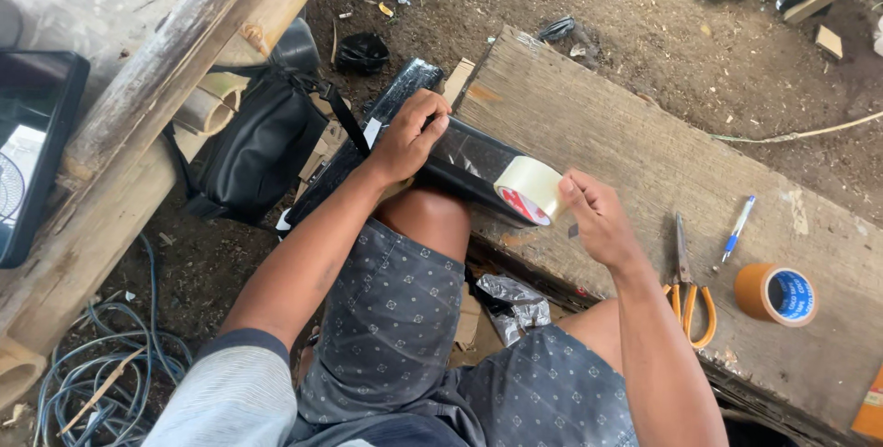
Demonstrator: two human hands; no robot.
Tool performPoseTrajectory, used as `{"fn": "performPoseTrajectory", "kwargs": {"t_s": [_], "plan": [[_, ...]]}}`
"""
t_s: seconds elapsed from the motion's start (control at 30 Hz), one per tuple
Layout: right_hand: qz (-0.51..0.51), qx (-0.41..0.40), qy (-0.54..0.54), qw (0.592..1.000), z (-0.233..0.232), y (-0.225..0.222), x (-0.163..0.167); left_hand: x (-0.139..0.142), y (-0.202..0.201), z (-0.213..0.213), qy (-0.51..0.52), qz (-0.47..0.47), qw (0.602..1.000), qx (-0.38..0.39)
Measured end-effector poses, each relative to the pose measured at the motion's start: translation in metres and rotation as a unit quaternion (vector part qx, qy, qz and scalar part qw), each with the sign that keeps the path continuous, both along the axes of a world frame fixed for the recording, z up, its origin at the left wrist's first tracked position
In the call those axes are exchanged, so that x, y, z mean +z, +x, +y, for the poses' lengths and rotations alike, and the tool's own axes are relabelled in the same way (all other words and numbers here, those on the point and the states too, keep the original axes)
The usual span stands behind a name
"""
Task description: The person wraps a black rectangular package with clear packing tape, smoothing the tape and rotating the package to cover all sides. They then write on a white label, place it on the package, and secure it with more tape.
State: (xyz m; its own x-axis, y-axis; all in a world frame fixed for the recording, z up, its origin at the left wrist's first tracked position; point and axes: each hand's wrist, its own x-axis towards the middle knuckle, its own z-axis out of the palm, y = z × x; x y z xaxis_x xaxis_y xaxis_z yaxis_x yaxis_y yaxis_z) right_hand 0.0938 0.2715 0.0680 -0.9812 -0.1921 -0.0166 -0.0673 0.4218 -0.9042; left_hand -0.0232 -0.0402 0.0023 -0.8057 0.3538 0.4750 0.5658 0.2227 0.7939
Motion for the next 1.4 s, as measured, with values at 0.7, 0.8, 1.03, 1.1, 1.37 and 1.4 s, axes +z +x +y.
{"fn": "performPoseTrajectory", "kwargs": {"t_s": [0.7,0.8,1.03,1.1,1.37,1.4], "plan": [[-0.061,0.060,0.116,0.990,-0.001,-0.010,0.094,0.033,0.043,-0.047,-0.150,0.203,0.967,0.029],[-0.047,0.061,0.100,0.992,0.018,-0.002,0.058,0.032,0.041,-0.046,-0.170,0.248,0.953,0.027],[0.035,-0.024,0.062,0.997,0.035,0.016,0.009,0.027,0.038,-0.047,-0.184,0.252,0.950,-0.002],[0.044,-0.064,0.040,0.996,0.036,0.022,0.002,0.025,0.037,-0.047,-0.184,0.250,0.950,-0.001],[0.054,-0.119,-0.019,0.991,0.035,0.025,-0.027,0.021,0.035,-0.046,-0.176,0.242,0.954,-0.007],[0.057,-0.120,-0.014,0.991,0.036,0.025,-0.030,0.022,0.035,-0.046,-0.178,0.239,0.955,-0.007]]}}
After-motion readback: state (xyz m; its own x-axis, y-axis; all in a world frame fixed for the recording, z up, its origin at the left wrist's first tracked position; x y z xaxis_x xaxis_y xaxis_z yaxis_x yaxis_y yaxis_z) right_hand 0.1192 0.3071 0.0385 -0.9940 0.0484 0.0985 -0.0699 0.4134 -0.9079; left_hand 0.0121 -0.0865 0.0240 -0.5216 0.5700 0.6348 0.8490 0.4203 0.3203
